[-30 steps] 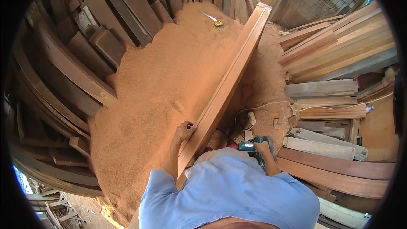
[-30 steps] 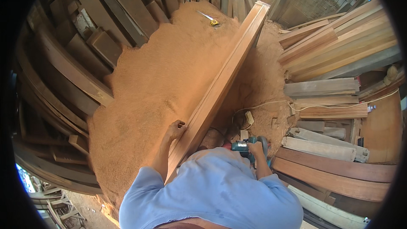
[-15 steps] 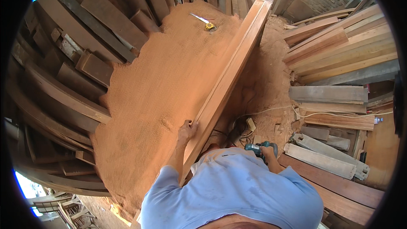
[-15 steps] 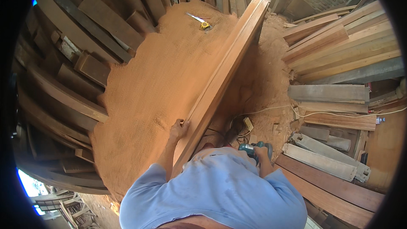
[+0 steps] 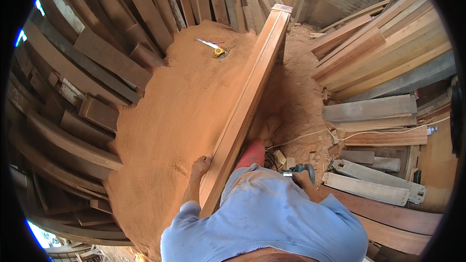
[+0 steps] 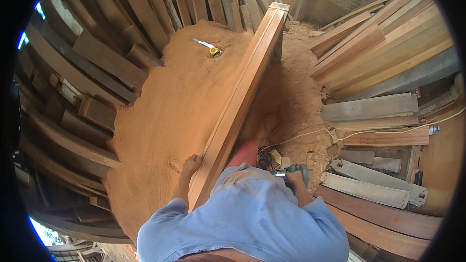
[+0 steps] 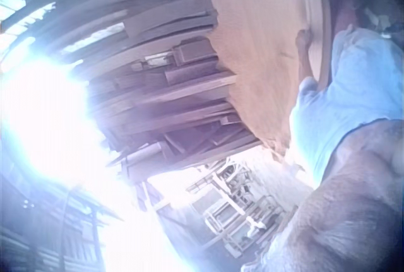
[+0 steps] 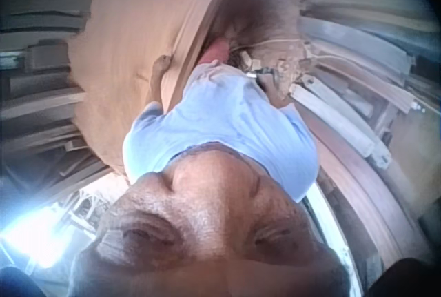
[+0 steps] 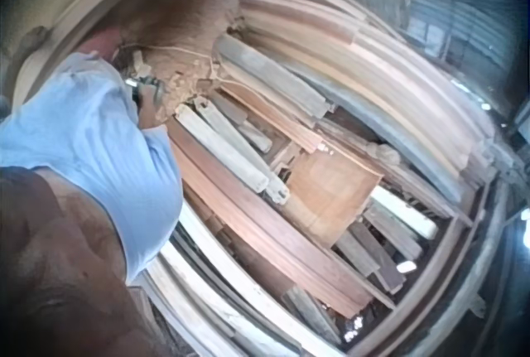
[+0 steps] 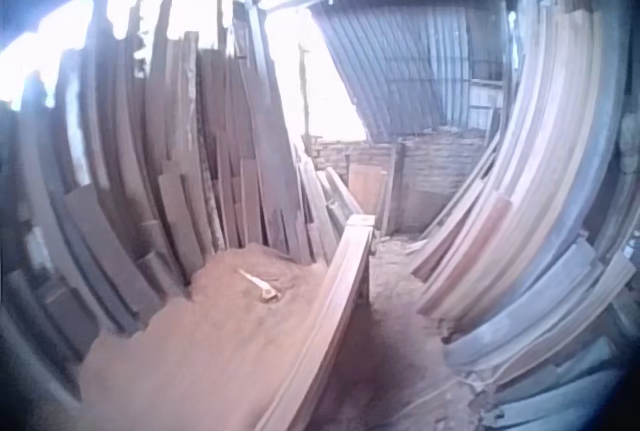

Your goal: The person positions a long wooden plank on a support and uses a handheld circular saw to cut it. They guide the saw along the plank's length, creating sawdust, and then lift the cut piece to inspect the result.

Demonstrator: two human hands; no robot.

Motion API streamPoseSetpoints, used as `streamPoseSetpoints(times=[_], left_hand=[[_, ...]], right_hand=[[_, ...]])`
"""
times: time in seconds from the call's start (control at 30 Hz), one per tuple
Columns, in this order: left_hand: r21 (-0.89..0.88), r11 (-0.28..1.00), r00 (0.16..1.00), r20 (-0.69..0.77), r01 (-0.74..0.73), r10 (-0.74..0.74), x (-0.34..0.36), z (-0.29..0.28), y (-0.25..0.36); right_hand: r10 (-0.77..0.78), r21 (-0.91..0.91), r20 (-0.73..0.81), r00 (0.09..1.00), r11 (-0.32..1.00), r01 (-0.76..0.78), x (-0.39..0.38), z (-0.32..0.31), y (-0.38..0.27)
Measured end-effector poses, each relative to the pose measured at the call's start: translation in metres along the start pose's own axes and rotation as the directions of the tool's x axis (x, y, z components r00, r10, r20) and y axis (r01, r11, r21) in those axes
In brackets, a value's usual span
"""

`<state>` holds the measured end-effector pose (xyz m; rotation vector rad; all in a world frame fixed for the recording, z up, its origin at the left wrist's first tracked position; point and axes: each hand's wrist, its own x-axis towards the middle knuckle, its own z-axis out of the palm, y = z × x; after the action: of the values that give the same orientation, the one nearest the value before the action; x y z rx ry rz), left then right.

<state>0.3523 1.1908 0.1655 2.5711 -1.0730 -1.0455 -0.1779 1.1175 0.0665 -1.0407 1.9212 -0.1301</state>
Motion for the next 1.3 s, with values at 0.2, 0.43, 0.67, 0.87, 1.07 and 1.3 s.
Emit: streamPoseSetpoints(times=[0.2, 0.43, 0.67, 0.87, 1.07, 1.3], left_hand=[[-0.171, 0.982, 0.993, -0.098, -0.083, 0.067, 0.056, -0.005, 0.092], [-0.259, 0.941, 0.975, -0.103, -0.217, 0.197, 0.164, 0.011, 0.208], [-0.165, 0.937, 0.921, 0.195, -0.307, 0.336, 0.283, 0.0, 0.299], [-0.112, 0.951, 0.804, 0.511, -0.289, 0.305, 0.319, -0.013, 0.343], [-0.179, 0.893, 0.73, 0.521, -0.412, 0.442, 0.339, 0.006, 0.325], [-0.093, 0.856, 0.737, 0.466, -0.509, 0.489, 0.337, 0.008, 0.326]], right_hand=[[-0.044, -0.036, -0.005, 0.999, 0.998, 0.044, 0.037, -0.007, -0.01], [-0.045, -0.214, 0.116, 0.992, 0.974, 0.069, 0.087, -0.033, -0.093], [0.02, -0.415, 0.127, 0.992, 0.909, 0.034, 0.149, -0.073, -0.162], [0.041, -0.43, -0.007, 0.999, 0.902, -0.04, 0.179, -0.118, -0.229], [-0.044, -0.326, -0.039, 0.998, 0.945, 0.029, 0.23, -0.136, -0.266], [-0.13, -0.375, 0.0, 0.992, 0.919, 0.12, 0.277, -0.124, -0.299]])
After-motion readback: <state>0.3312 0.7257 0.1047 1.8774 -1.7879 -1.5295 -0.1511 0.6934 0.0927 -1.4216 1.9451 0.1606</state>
